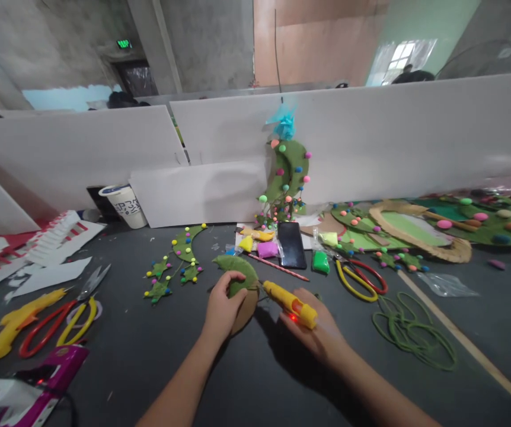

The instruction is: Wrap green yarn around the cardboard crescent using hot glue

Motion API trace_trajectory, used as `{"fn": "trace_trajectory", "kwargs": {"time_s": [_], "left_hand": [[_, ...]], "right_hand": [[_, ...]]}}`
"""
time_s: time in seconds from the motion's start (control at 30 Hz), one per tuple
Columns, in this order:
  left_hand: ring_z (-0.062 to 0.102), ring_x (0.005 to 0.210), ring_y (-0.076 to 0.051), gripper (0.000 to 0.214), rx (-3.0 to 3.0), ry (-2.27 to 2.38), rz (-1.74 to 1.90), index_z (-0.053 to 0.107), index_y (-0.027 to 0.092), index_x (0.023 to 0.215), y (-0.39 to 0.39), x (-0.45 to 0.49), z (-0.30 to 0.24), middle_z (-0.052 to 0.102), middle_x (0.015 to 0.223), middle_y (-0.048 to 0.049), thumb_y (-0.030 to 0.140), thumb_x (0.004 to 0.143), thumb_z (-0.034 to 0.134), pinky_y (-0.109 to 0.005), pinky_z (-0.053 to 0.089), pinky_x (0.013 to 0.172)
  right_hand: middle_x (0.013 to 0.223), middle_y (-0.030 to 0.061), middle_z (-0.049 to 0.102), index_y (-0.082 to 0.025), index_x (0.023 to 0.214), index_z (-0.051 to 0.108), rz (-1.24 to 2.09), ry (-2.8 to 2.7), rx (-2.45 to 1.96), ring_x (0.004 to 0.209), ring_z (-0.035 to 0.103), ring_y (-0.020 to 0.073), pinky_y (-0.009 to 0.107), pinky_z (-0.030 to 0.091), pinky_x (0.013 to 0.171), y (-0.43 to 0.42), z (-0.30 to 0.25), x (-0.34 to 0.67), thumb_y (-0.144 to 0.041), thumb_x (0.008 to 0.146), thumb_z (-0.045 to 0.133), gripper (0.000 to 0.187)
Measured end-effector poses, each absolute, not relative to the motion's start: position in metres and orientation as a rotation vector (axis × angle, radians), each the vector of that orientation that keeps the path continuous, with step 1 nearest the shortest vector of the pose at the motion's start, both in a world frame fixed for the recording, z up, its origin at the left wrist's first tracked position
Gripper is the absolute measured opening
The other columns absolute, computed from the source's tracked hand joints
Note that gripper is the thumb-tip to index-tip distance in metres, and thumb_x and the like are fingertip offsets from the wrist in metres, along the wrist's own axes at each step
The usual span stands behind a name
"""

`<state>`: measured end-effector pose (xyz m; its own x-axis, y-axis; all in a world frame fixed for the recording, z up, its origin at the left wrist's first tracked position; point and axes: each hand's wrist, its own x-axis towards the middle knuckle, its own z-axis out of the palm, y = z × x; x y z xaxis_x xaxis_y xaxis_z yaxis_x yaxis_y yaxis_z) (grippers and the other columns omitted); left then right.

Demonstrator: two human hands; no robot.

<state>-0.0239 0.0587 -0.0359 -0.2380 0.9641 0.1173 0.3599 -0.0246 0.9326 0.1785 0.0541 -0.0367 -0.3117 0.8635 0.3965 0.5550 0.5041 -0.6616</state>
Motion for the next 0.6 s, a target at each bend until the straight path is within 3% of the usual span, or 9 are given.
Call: {"fn": "trace_trajectory", "kwargs": {"time_s": [0.2,0.6], "left_hand": [[0.06,0.09,-0.021,0.019,1.354,1.689,1.249,0.062,0.02,0.086,0.0582,-0.0242,-0.0347,0.066,0.09,-0.0016,0.016,0.068,0.057,-0.033,0.043,0.086],[0.059,0.089,-0.021,0.02,1.342,1.744,1.147,0.062,0.022,0.087,0.0557,-0.0191,-0.0379,0.066,0.09,-0.0014,0.016,0.069,0.056,-0.034,0.043,0.085]], "right_hand": [[0.06,-0.0006,0.051,-0.022,0.063,0.039,0.394,-2.124,-1.157,0.054,0.048,0.0141,0.024,0.037,0.052,0.0519,-0.038,0.1766,-0.024,0.081,0.05,0.022],[0.058,0.0012,0.05,-0.023,0.062,0.037,0.432,-2.131,-1.185,0.051,0.046,0.0152,0.027,0.037,0.051,0.0503,-0.0401,0.1716,-0.025,0.082,0.045,0.022]]}}
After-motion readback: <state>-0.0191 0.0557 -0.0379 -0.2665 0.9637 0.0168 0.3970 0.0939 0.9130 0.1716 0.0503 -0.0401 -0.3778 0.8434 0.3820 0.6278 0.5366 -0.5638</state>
